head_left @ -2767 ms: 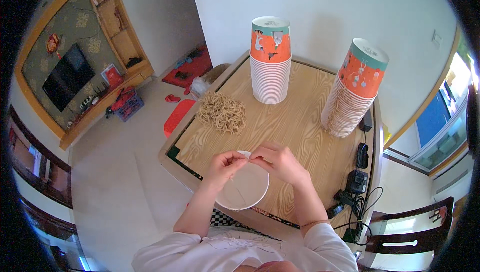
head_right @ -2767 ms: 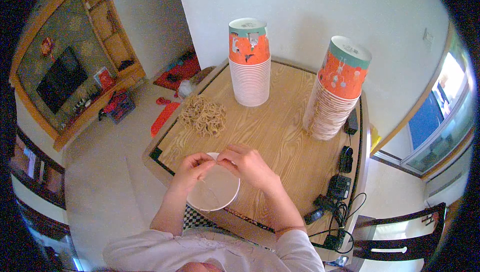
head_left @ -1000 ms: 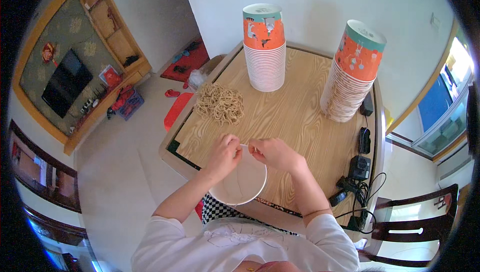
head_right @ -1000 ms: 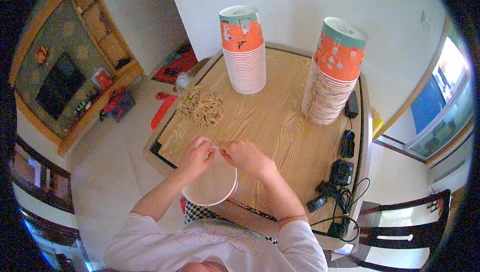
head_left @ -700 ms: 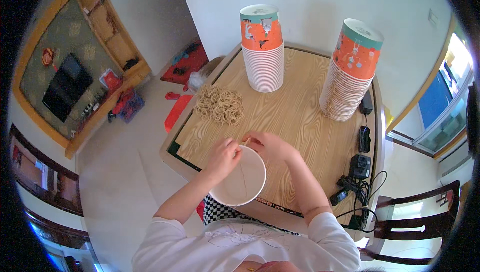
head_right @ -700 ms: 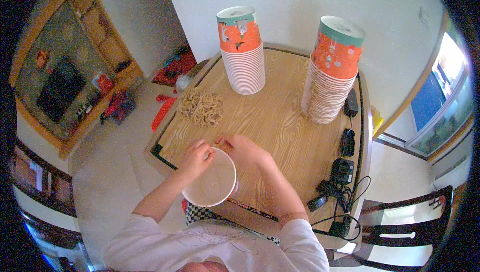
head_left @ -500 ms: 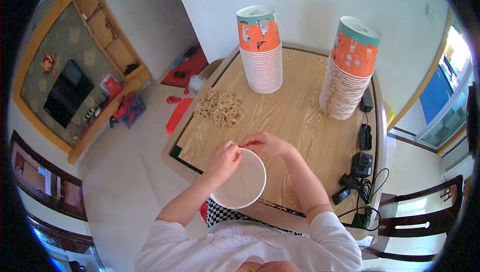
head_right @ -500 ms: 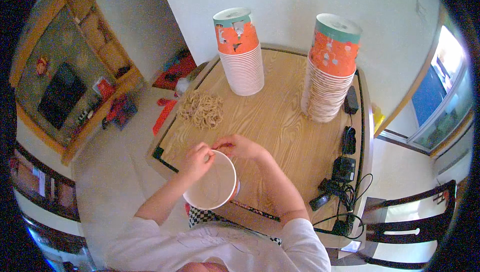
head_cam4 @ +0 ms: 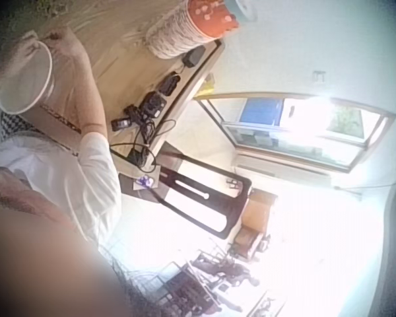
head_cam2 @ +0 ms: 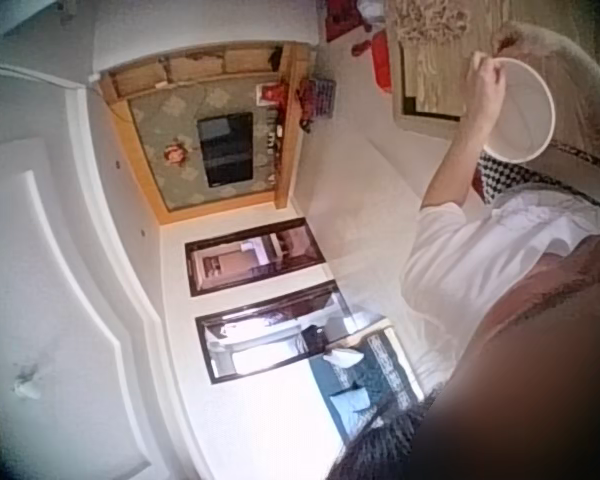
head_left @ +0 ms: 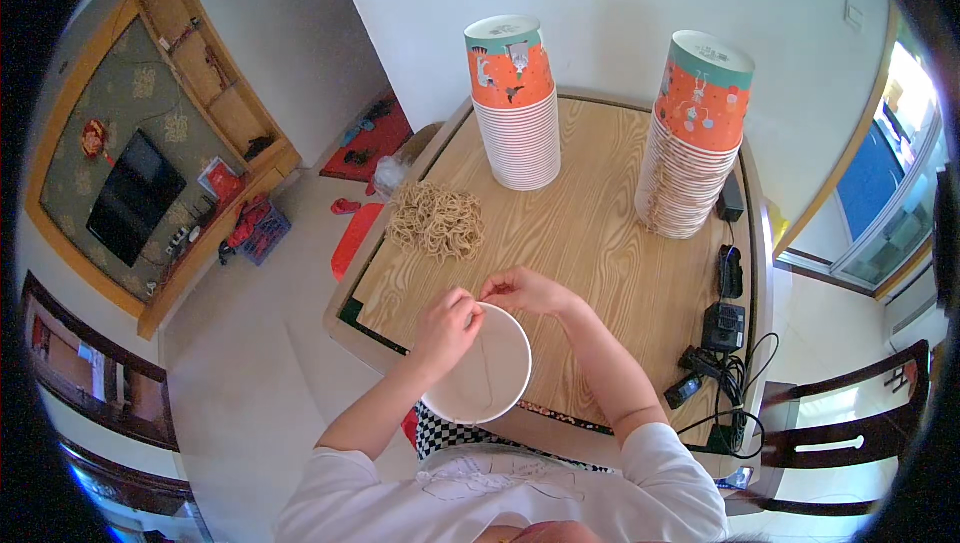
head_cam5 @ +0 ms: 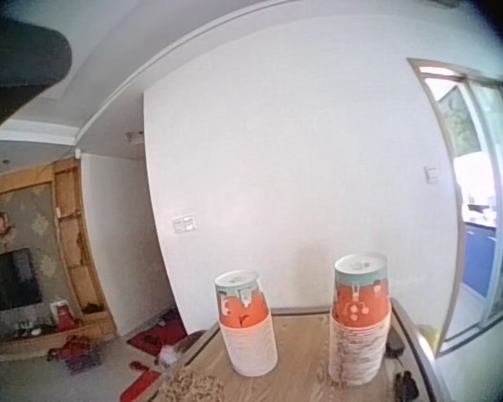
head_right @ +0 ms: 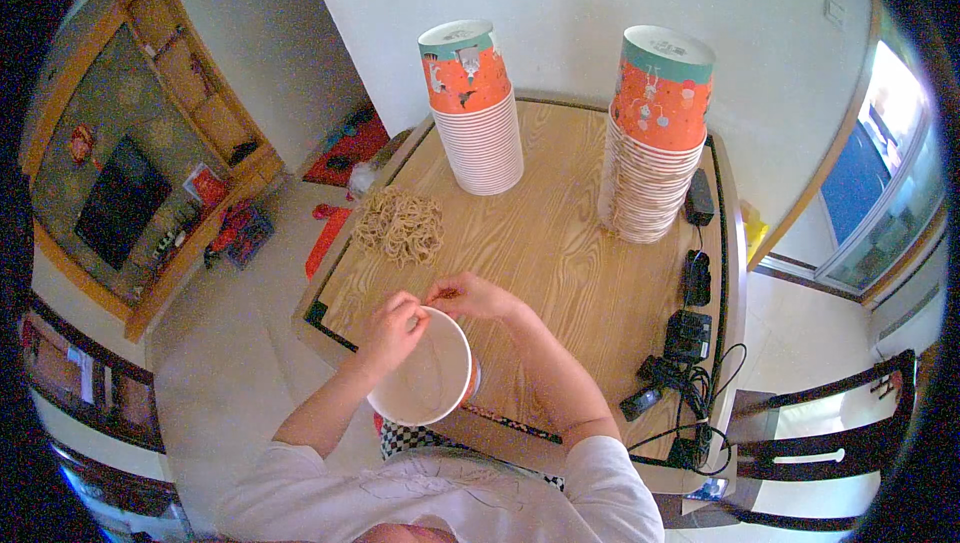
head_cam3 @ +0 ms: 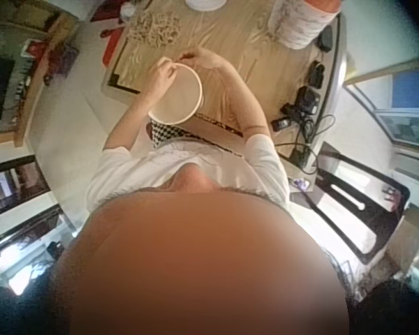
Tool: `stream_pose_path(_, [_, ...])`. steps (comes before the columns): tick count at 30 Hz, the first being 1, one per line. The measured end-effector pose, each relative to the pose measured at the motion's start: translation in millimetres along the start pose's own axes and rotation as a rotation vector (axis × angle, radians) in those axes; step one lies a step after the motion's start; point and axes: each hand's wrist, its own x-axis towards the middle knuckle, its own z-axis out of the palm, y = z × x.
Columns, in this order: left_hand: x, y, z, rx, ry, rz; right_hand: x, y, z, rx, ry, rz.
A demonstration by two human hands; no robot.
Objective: Tying pieces of string through pre-punched holes in paper cups.
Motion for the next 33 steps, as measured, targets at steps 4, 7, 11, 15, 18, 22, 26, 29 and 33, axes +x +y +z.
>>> stream_pose_path(4, [-1.1,-2.0,-2.9,-0.031,-0.018,-0.033,1.1,-4.2,2.8,-0.123,0.021,-0.037])
stream_pose_path(7, [-1.6,-4.4,-5.6,-0.074,-0.049,-0.047,2.0,2.1,2.8,-0.051,0.082,-0.014])
stream_pose_path(11, [-1.6,-6.3,-10.0,-0.111,-0.042,-0.042,1.0,-3.3,2.4,0.113,0.18,-0.016])
stream_pose_path(15, [3.2,1.7,-17.5,-0.2,-0.117,-0.179,0.4,-7.5,5.1,0.168,0.233,-0.015])
stream_pose_path(18, [6.0,-2.9,-16.6,-0.277,-0.143,-0.241,0.5,-8.2,7.1,0.086,0.244,-0.07])
stream_pose_path(22, [14.9,-24.4,-5.4,-0.438,-0.189,-0.315,-0.5,-16.3,11.7,-0.024,0.263,-0.067])
stream_pose_path(26, [24.3,-23.0,-4.1,-0.497,-0.252,-0.412,-1.7,-18.7,11.5,0.02,0.336,0.002])
stream_pose_path(29, [25.9,-22.9,-7.9,-0.487,-0.214,-0.384,-3.2,-35.0,23.1,-0.007,0.416,-0.152])
stream_pose_path(33, [26.6,-18.4,-8.5,-0.461,-0.168,-0.31,-4.6,-31.1,20.7,-0.156,0.411,-0.119])
